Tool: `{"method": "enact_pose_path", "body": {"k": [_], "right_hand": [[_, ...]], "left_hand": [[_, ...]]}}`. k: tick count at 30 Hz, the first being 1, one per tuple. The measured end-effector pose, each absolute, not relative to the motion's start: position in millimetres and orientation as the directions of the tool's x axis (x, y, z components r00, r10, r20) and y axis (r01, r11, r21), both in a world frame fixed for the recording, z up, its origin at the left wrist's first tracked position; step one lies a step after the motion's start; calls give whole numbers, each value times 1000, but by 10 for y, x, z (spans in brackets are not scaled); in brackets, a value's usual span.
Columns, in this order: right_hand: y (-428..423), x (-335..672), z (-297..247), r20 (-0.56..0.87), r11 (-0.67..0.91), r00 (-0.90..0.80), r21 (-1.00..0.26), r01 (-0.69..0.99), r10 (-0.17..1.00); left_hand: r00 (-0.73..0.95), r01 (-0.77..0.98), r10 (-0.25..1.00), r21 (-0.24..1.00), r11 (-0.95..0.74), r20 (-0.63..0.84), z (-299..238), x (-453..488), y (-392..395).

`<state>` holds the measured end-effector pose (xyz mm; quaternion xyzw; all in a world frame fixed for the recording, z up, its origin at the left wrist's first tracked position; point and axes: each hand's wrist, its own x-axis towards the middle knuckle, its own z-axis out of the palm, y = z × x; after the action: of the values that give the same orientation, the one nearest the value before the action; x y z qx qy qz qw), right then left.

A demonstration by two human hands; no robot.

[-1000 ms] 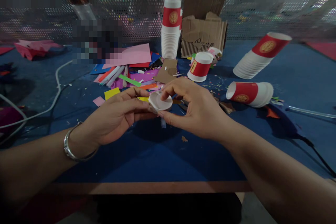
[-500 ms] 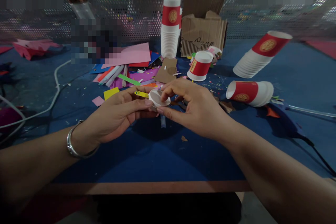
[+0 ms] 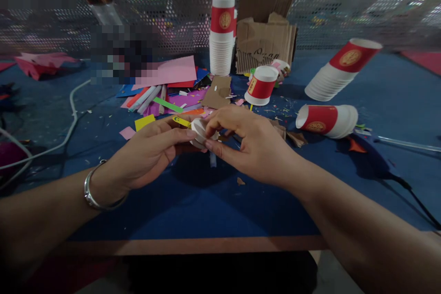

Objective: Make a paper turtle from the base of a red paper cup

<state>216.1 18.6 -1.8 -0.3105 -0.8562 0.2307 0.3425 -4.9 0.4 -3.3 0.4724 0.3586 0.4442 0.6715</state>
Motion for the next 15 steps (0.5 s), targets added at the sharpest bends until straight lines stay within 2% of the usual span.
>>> {"method": "enact_pose_path", "body": {"k": [8, 15], "right_hand": [[189, 2149, -18, 476, 750, -600, -548, 370, 643], [171, 2128, 2, 464, 738, -593, -552, 387, 658]], "left_hand": [[290, -272, 942, 929, 253, -171, -31, -24, -43], [233, -286, 958, 929, 233, -169, -78, -24, -36]]}}
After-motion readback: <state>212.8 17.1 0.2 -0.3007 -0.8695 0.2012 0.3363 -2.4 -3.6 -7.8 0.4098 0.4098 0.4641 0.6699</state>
